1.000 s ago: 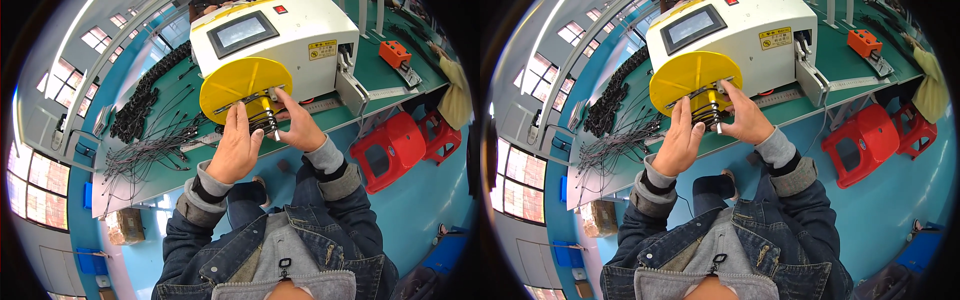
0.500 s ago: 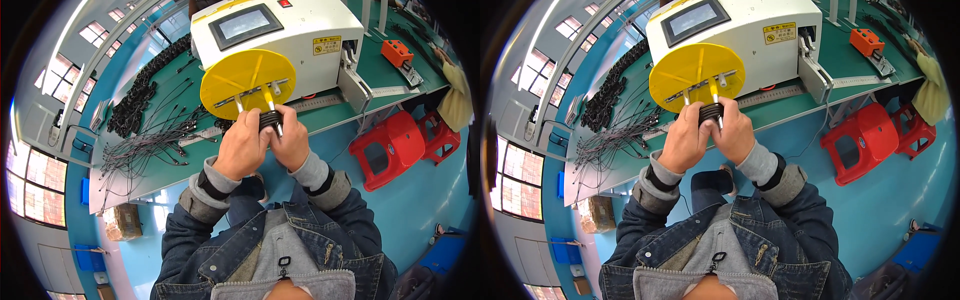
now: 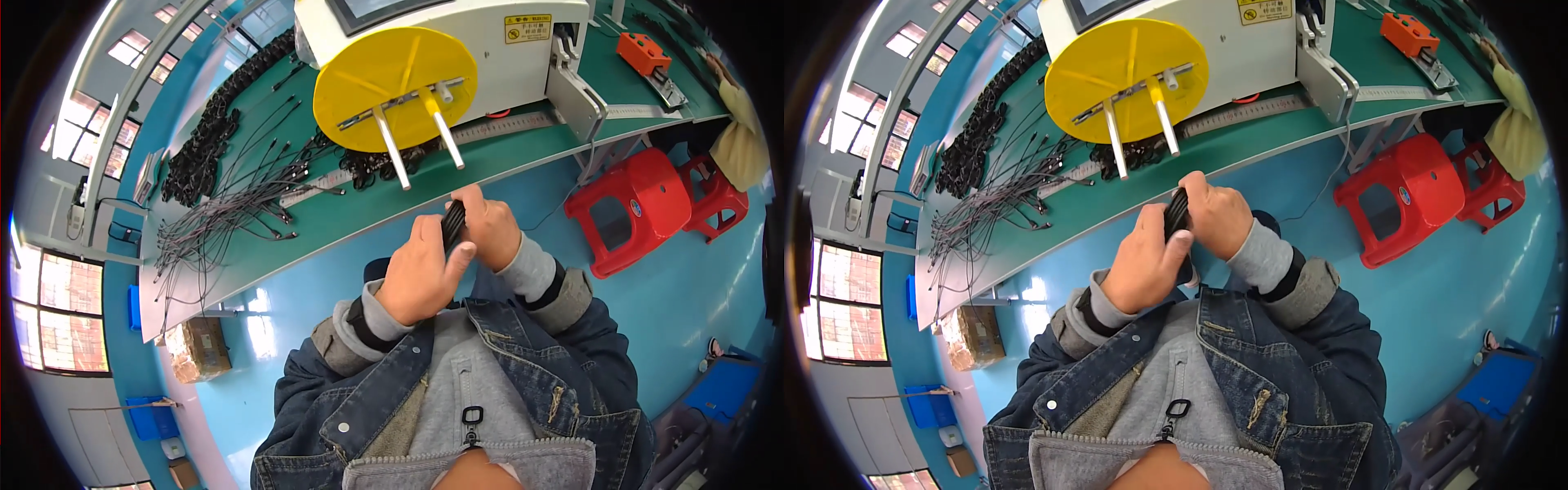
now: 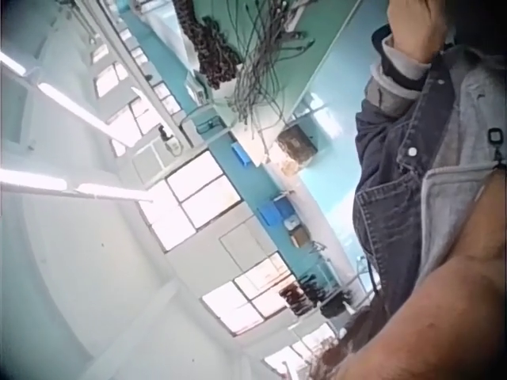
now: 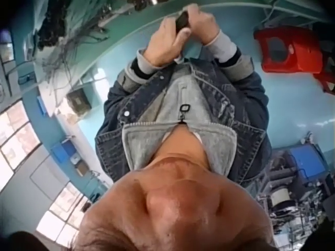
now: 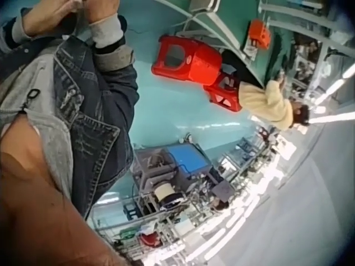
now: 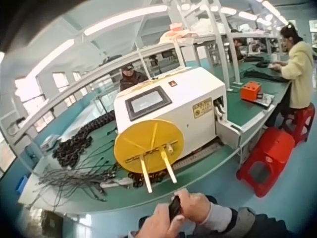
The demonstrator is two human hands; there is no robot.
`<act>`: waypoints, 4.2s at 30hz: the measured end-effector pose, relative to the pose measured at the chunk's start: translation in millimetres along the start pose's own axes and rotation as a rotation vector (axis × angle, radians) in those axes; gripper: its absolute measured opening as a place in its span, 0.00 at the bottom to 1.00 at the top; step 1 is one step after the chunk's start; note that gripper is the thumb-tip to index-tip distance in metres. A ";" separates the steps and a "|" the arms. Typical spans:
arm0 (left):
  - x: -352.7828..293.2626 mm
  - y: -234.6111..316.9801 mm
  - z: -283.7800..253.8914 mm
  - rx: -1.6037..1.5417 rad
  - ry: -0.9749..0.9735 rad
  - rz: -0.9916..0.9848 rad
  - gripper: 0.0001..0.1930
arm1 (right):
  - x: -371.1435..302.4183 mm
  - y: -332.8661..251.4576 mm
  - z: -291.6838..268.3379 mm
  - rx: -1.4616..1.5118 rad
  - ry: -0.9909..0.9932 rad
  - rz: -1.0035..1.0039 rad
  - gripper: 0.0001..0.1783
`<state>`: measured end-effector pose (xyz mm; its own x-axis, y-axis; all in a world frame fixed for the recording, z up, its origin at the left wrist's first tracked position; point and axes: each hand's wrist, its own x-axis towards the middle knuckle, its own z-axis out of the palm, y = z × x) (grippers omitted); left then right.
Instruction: The person picks up a cable, winds it around the metal rods of a machine, and removes the coiled cable. They then secure the coil with a rubber band and place the finished item onto a pile.
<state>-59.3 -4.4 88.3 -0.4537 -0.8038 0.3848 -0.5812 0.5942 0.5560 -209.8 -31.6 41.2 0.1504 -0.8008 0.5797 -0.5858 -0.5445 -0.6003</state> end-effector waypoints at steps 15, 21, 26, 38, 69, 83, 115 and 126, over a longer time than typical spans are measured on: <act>10.2 -24.0 -12.9 -0.200 -0.281 -0.310 0.10 | -8.9 4.5 18.4 0.190 0.149 -0.182 0.08; 5.5 -21.8 -4.4 0.078 -0.017 0.071 0.12 | -11.3 8.9 17.9 0.116 0.019 -0.205 0.13; 2.8 -25.9 -5.1 -0.473 -0.381 -0.578 0.14 | -11.4 16.2 20.0 0.061 -0.055 -0.175 0.10; 11.8 -47.5 0.8 -0.759 -0.763 -0.874 0.23 | -18.2 27.1 28.4 -0.126 -0.309 -0.133 0.11; -24.6 -72.8 32.0 -0.641 -0.884 -0.312 0.18 | -49.8 19.1 54.4 -0.038 -0.580 0.012 0.14; -32.4 -100.2 29.4 -0.652 -0.971 -0.712 0.18 | -51.2 14.6 65.9 -0.193 -0.489 0.014 0.09; -78.5 -82.0 7.4 -1.004 -0.443 -0.826 0.13 | -53.9 19.9 73.1 0.036 -0.360 0.014 0.12; -78.8 -65.1 19.7 -0.402 -0.040 -0.561 0.09 | -57.2 13.2 73.3 -0.002 -0.349 0.072 0.11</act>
<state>1.0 20.9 7.2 -0.1871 -0.9803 -0.0638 -0.4437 0.0264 0.8958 -167.8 -11.2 -40.3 0.3718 -0.8742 0.3122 -0.6065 -0.4834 -0.6313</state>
